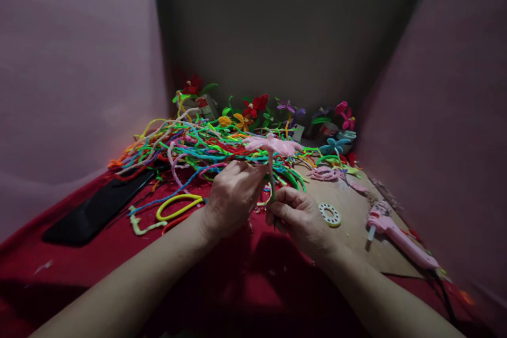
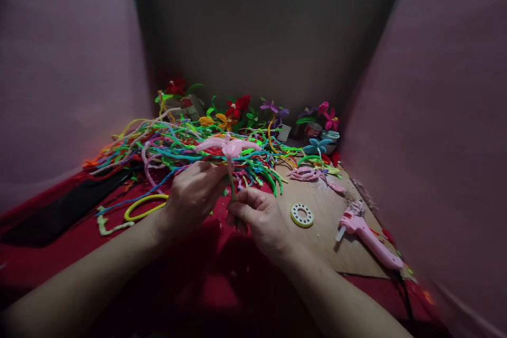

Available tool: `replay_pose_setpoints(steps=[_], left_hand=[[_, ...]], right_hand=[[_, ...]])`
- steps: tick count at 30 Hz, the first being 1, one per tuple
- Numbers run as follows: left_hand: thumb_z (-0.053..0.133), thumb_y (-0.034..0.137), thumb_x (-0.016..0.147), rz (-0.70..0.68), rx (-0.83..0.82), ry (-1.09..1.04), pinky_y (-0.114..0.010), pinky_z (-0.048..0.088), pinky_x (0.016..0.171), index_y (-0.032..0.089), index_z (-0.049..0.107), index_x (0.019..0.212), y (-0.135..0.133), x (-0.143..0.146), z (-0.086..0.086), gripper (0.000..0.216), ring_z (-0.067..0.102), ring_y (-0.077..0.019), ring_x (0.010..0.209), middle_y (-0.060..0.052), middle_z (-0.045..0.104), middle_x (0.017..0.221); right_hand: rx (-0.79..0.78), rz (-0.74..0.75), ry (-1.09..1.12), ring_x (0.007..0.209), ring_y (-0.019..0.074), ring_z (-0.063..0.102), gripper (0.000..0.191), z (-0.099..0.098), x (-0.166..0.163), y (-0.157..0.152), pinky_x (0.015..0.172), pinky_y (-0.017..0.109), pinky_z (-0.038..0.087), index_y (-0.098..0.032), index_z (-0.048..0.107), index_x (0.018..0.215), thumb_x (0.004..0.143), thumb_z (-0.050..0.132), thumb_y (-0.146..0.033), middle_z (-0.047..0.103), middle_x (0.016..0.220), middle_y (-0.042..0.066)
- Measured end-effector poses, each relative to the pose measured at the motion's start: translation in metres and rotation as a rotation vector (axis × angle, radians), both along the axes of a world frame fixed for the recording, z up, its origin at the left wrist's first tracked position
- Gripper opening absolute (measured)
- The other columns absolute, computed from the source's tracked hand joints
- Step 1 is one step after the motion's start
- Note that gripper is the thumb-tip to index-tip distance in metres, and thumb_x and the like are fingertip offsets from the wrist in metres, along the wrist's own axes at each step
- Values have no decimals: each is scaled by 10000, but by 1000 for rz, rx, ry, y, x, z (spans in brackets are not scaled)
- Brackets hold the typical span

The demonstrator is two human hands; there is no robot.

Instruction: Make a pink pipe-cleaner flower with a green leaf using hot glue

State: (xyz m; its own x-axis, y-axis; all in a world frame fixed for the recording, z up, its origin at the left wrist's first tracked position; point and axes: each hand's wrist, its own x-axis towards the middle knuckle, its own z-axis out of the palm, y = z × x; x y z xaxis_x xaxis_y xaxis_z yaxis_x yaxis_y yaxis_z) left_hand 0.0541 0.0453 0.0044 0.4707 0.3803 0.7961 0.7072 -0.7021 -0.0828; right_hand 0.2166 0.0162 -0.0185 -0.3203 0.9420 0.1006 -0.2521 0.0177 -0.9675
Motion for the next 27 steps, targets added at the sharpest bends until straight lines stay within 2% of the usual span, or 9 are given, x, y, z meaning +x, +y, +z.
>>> replay_pose_setpoints(steps=[2,5,8,14,18,21,23,25,27], left_hand=[[427,150,878,0,35,46,-311,428,681,143,546,1118,-1,0,3,268,552,-172,738,-54,642,765],[435,136,863,24,168,167,-346,435,697,120,588,1023,-2,-2,12,222,559,-206,801,-91,651,840],[432,146,866,110,258,246,-369,422,693,124,600,981,-3,-4,18,205,548,-217,777,-90,636,801],[392,158,884,306,185,262,-327,373,612,135,594,784,0,-8,19,227,521,-190,647,-74,584,682],[397,155,870,405,20,272,-297,364,584,147,595,791,4,-18,18,213,552,-187,645,-72,605,730],[390,168,865,475,-201,164,-284,364,575,150,608,883,9,-27,18,219,589,-203,708,-84,630,811],[382,214,874,501,-385,69,-277,359,571,158,624,869,12,-30,18,249,598,-210,727,-92,645,833],[411,259,859,430,-582,-36,-267,360,573,167,643,794,15,-30,18,258,592,-201,711,-80,649,790],[449,293,835,226,-821,-179,-247,368,570,169,655,766,14,-25,19,250,567,-170,649,-43,623,689]], right_hand=[[6,-7,0,401,45,411,146,0,1,1,406,183,281,-160,548,642,737,641,-222,607,536,-19],[22,-18,-4,405,45,404,132,1,2,1,409,183,280,-161,551,645,738,633,-208,602,535,-23],[21,-18,-4,403,47,397,154,0,2,2,407,185,277,-164,538,628,736,634,-216,604,536,-24],[11,-82,13,412,52,407,161,-1,1,5,410,185,271,-162,541,639,742,642,-234,601,530,-21],[12,-122,62,400,55,409,191,2,1,7,401,187,259,-162,539,639,719,666,-279,598,507,-19],[24,-135,104,390,54,412,202,2,1,9,393,185,246,-159,542,635,703,680,-290,601,500,-16],[32,-138,132,388,53,416,206,2,2,11,391,186,246,-158,543,628,704,681,-291,611,513,-10],[31,-136,160,383,52,413,204,1,2,12,388,188,245,-158,546,626,710,679,-288,615,522,-8],[21,-128,180,388,52,418,193,1,2,13,391,187,250,-158,558,633,716,677,-285,609,519,-11]])
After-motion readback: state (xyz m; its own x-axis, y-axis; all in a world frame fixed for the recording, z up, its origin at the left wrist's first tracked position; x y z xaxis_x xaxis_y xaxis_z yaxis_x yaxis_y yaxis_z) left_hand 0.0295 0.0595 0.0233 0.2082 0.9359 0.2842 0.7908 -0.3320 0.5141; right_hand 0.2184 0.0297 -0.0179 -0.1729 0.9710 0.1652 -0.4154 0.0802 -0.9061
